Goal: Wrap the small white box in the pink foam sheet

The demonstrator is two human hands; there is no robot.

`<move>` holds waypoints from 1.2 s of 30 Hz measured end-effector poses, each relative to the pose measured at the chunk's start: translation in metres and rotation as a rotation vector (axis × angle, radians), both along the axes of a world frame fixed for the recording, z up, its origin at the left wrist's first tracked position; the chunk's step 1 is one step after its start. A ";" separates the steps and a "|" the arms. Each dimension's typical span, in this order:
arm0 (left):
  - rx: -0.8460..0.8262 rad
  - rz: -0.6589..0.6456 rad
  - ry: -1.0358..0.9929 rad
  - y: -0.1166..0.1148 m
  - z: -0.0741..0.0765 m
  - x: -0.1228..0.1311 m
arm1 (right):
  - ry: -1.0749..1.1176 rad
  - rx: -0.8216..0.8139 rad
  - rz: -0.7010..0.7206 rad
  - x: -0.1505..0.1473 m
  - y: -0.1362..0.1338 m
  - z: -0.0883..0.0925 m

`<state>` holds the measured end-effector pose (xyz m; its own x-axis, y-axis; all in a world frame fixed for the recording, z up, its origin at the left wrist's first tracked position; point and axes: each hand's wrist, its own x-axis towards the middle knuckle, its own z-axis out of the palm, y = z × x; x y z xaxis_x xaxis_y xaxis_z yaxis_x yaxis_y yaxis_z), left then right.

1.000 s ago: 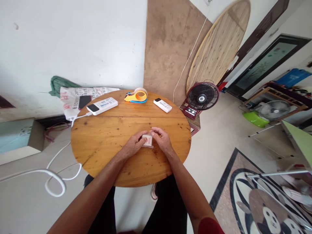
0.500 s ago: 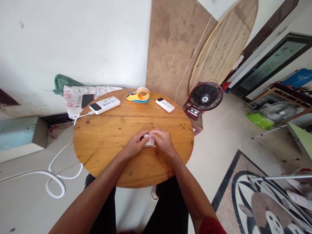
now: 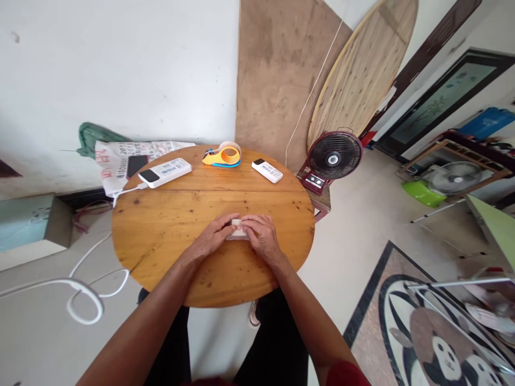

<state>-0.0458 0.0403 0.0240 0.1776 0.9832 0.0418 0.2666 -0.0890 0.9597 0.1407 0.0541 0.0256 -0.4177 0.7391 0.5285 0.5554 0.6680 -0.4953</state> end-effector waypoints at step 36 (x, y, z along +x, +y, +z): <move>-0.008 -0.067 -0.176 0.008 -0.010 0.000 | -0.133 0.115 -0.026 -0.002 -0.008 -0.004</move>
